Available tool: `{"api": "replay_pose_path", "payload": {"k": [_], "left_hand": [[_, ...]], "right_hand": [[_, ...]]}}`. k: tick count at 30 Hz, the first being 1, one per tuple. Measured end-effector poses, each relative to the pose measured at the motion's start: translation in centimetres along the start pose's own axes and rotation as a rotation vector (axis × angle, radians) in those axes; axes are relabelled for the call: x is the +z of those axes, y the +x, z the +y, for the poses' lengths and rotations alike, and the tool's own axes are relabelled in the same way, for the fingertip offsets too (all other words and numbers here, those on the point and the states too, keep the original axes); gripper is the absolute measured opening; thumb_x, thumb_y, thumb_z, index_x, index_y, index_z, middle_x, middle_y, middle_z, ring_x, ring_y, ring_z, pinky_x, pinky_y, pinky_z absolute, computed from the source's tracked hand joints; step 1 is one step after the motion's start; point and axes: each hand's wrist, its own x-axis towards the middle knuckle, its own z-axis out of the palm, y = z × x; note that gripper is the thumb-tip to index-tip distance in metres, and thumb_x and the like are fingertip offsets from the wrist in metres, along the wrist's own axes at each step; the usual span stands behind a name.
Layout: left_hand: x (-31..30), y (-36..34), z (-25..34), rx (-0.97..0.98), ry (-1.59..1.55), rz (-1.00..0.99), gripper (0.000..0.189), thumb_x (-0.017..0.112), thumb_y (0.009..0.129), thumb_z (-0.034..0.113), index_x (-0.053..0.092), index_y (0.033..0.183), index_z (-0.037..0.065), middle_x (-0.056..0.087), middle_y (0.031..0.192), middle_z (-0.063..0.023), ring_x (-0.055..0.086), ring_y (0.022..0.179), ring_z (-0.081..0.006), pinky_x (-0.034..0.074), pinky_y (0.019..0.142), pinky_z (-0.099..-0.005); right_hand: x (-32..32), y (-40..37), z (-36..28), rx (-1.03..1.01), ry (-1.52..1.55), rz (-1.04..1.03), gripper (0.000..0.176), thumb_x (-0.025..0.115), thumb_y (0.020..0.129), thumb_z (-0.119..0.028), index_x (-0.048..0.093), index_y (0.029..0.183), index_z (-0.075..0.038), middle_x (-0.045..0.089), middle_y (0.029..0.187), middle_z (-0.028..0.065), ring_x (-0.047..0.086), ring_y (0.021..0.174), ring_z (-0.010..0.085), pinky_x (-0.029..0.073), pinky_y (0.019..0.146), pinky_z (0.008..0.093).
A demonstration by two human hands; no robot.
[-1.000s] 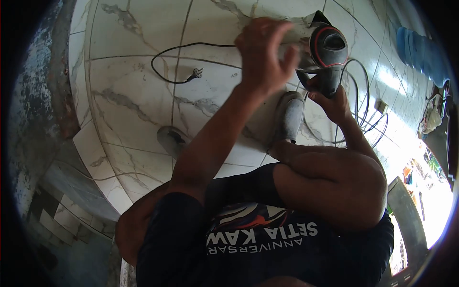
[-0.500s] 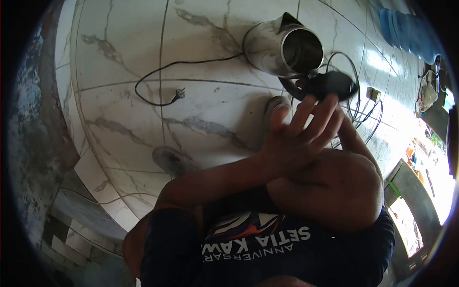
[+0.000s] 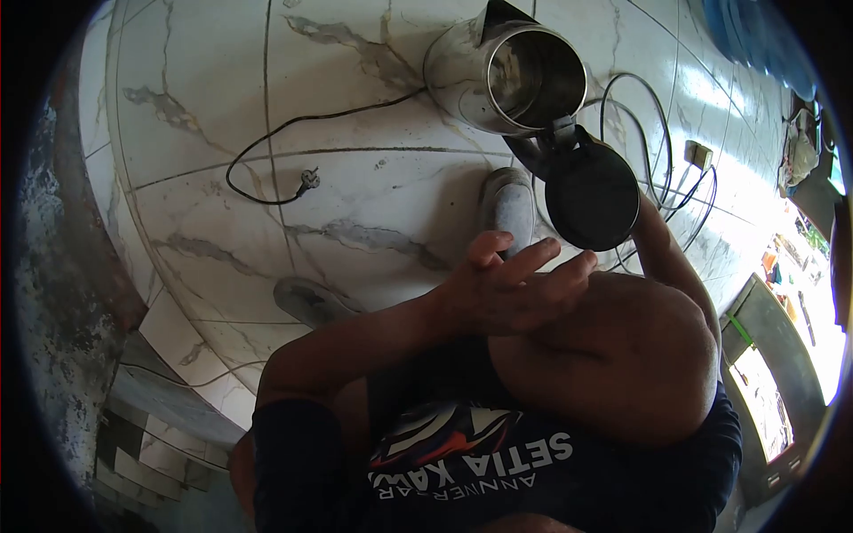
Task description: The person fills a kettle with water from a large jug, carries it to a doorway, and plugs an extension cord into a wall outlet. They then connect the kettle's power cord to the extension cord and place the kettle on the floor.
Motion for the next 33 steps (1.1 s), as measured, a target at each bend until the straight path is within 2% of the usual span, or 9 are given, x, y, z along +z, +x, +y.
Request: {"api": "replay_pose_path", "payload": {"k": [4, 8, 11, 15, 20, 23, 25, 28, 33], "left_hand": [[-0.3, 0.0, -0.4, -0.064, -0.124, 0.059, 0.021, 0.063, 0.083, 0.024, 0.066, 0.103, 0.03, 0.058, 0.117, 0.0111, 0.047, 0.111, -0.0138, 0.034, 0.091, -0.0385], [-0.7, 1.2, -2.7, -0.09, -0.16, -0.052, 0.022, 0.065, 0.079, 0.021, 0.066, 0.1, 0.027, 0.06, 0.103, 0.0065, 0.052, 0.099, -0.0157, 0.035, 0.087, -0.037], [-0.8, 2.0, -4.6, -0.067, -0.168, -0.051, 0.023, 0.068, 0.076, 0.02, 0.065, 0.099, 0.024, 0.061, 0.097, 0.0007, 0.056, 0.087, -0.0183, 0.038, 0.082, -0.0378], [-0.7, 2.8, -5.3, -0.096, -0.165, 0.094, 0.03, 0.074, 0.071, 0.012, 0.062, 0.098, 0.017, 0.061, 0.094, -0.0046, 0.057, 0.079, -0.021, 0.041, 0.076, -0.0406], [-1.0, 3.8, -5.4, -0.122, -0.088, 0.154, 0.027, 0.073, 0.073, 0.003, 0.059, 0.095, 0.01, 0.061, 0.091, -0.0078, 0.057, 0.076, -0.0236, 0.046, 0.069, -0.0381], [-1.0, 4.0, -5.4, -0.126, -0.11, 0.174, 0.025, 0.072, 0.075, -0.002, 0.057, 0.093, 0.008, 0.06, 0.088, -0.0101, 0.057, 0.073, -0.0238, 0.048, 0.063, -0.0338], [-2.0, 4.2, -5.4, -0.162, -0.092, 0.114, 0.024, 0.072, 0.083, -0.002, 0.051, 0.092, 0.003, 0.058, 0.089, -0.0114, 0.059, 0.076, -0.022, 0.049, 0.065, -0.0309], [-2.6, 4.6, -5.5, -0.204, -0.075, 0.113, 0.024, 0.071, 0.082, -0.003, 0.049, 0.091, 0.003, 0.057, 0.087, -0.0109, 0.058, 0.076, -0.0218, 0.047, 0.065, -0.0297], [-3.6, 5.2, -6.0, -0.189, -0.024, 0.136, 0.022, 0.07, 0.081, -0.004, 0.049, 0.086, 0.004, 0.056, 0.082, -0.0101, 0.057, 0.071, -0.0212, 0.046, 0.064, -0.0291]], "right_hand": [[-1.1, -0.5, 2.5, -0.075, 0.091, 0.057, 0.071, 0.083, 0.073, -0.017, 0.049, 0.133, 0.002, 0.063, 0.118, 0.0176, 0.065, 0.106, 0.0271, 0.051, 0.093, 0.0418], [-0.6, -2.8, 7.5, 0.017, 0.278, 0.195, 0.082, 0.09, 0.066, -0.02, 0.049, 0.132, 0.006, 0.06, 0.124, 0.0234, 0.064, 0.109, 0.036, 0.051, 0.093, 0.0455], [1.2, -1.6, 6.1, -0.184, 0.021, 0.202, 0.084, 0.091, 0.064, -0.019, 0.049, 0.131, 0.008, 0.059, 0.125, 0.0258, 0.063, 0.109, 0.0399, 0.052, 0.092, 0.0458], [2.1, 0.8, 0.9, -0.122, -0.242, 0.166, 0.036, 0.078, 0.081, -0.022, 0.064, 0.108, -0.003, 0.07, 0.089, 0.0141, 0.069, 0.085, 0.0317, 0.055, 0.078, 0.042], [2.5, 0.7, -1.1, -0.261, -0.242, 0.256, 0.038, 0.074, 0.087, -0.037, 0.067, 0.108, -0.006, 0.072, 0.093, 0.0152, 0.071, 0.082, 0.0293, 0.055, 0.074, 0.042], [3.2, 1.3, -0.7, -0.097, -0.206, 0.207, 0.048, 0.067, 0.09, -0.05, 0.068, 0.112, -0.007, 0.073, 0.099, 0.0154, 0.071, 0.088, 0.0312, 0.054, 0.078, 0.0416], [4.4, 1.0, -1.6, -0.114, -0.254, 0.252, 0.049, 0.066, 0.09, -0.05, 0.068, 0.112, -0.006, 0.073, 0.099, 0.0156, 0.07, 0.09, 0.0327, 0.054, 0.08, 0.042], [4.9, 2.0, -1.8, -0.185, -0.17, 0.285, 0.048, 0.065, 0.092, -0.048, 0.066, 0.113, -0.004, 0.071, 0.102, 0.0185, 0.067, 0.097, 0.0376, 0.05, 0.085, 0.0456], [5.6, 3.1, -2.5, -0.061, -0.109, 0.187, 0.05, 0.064, 0.093, -0.047, 0.064, 0.111, -0.001, 0.07, 0.102, 0.021, 0.066, 0.096, 0.0386, 0.05, 0.084, 0.0458]]}}
